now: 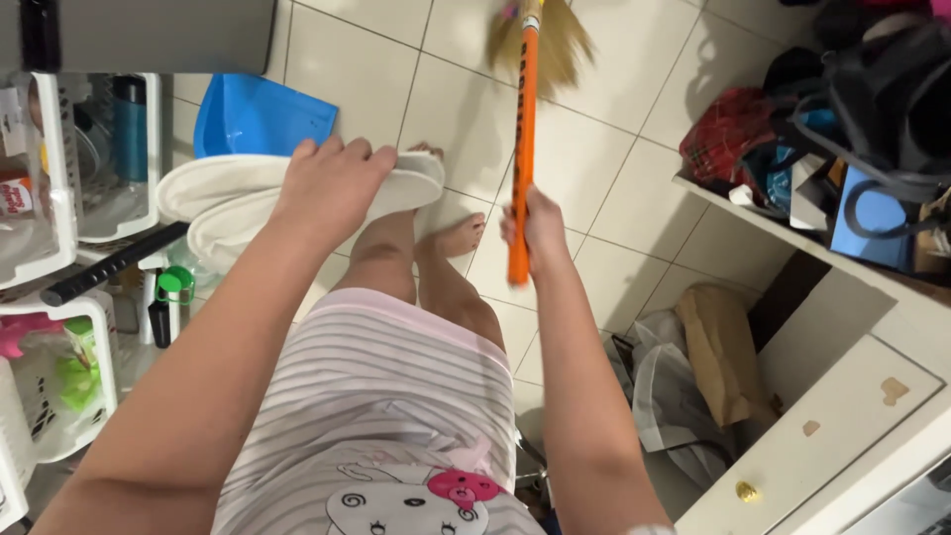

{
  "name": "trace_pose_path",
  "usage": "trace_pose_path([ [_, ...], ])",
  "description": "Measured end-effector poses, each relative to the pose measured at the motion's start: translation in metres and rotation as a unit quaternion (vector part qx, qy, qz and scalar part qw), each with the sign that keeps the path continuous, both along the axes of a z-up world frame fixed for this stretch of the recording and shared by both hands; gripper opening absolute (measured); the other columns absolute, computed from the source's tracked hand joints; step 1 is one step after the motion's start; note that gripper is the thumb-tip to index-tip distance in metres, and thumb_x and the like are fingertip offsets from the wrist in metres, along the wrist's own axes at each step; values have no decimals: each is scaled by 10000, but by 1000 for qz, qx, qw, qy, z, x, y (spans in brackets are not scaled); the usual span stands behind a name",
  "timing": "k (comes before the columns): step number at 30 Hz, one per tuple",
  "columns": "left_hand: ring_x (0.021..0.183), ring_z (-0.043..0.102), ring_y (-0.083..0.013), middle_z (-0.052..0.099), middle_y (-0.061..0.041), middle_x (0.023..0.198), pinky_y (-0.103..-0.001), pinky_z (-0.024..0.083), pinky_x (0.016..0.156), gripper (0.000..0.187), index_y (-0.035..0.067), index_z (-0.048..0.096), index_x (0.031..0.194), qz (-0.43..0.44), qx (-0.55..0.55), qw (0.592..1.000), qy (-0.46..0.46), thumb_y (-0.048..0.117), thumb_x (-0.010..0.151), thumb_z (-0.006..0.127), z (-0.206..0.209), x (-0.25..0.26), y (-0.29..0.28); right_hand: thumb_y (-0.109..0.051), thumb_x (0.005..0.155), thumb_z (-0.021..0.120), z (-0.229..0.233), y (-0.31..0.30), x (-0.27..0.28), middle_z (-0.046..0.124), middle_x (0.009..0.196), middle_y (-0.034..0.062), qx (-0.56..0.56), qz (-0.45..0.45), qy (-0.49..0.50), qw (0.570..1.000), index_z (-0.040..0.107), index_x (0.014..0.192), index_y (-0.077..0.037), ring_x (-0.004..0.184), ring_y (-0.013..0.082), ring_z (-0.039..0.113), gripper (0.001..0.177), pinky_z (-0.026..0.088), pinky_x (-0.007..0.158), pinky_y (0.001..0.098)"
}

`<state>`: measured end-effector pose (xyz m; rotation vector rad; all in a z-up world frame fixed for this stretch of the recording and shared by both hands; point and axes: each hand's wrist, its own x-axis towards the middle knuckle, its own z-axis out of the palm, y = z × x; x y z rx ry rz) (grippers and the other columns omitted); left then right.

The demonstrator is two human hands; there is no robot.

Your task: Sweeping the floor using a broom and a dustpan.

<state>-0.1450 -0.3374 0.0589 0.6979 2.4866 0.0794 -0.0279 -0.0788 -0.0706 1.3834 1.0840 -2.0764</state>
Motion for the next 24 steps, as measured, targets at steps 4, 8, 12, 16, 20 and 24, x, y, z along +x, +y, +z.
trace_pose_path([
  [4, 1067, 629, -291, 685, -44, 1078, -458, 443, 863, 384, 195, 642, 1198, 5, -17, 1000, -3, 34, 853, 589, -6, -2, -26, -333, 1089, 405, 92, 3, 53, 498, 626, 44, 118, 100, 5, 988, 539, 962, -23, 437, 146, 472, 360, 397, 399, 298],
  [8, 1073, 634, -280, 687, -36, 1098, -453, 450, 864, 413, 196, 639, 1212, 11, -26, 1000, -1, 16, 844, 588, -7, -6, -44, -315, 1102, 423, 116, 4, 182, 503, 671, 44, 165, 73, -11, 984, 519, 1007, -28, 450, 123, 490, 317, 410, 370, 284],
  [12, 1083, 627, -291, 685, -50, 1100, -458, 450, 856, 405, 190, 639, 1192, 32, -16, 999, -23, 14, 828, 610, 2, -21, -54, -296, 1065, 412, 100, -2, 240, 473, 642, 25, 280, 63, -128, 949, 559, 1099, -99, 429, 133, 450, 248, 381, 362, 307],
  [16, 1081, 624, -290, 685, -52, 1109, -461, 448, 865, 375, 195, 640, 1194, 57, -19, 998, -35, 7, 874, 589, 5, -28, -73, -326, 1097, 400, 37, 13, 249, 470, 627, 59, 244, 54, -186, 950, 458, 989, 0, 451, 191, 493, 348, 425, 393, 362],
  [20, 1054, 621, -294, 684, -51, 1086, -462, 443, 864, 471, 191, 632, 1235, 79, 1, 997, -26, -9, 812, 583, 6, -30, -98, -347, 1099, 377, -82, 52, 177, 529, 630, 100, 126, -35, -249, 960, 493, 938, -18, 517, 230, 498, 384, 453, 472, 352],
  [24, 1040, 629, -295, 677, -53, 1058, -464, 452, 846, 383, 188, 634, 1178, 90, -25, 995, -40, 9, 842, 592, -5, -28, -119, -148, 1073, 315, -100, 12, 53, 485, 704, 45, -157, -202, -117, 959, 465, 1016, -16, 521, 104, 460, 208, 417, 426, 200],
])
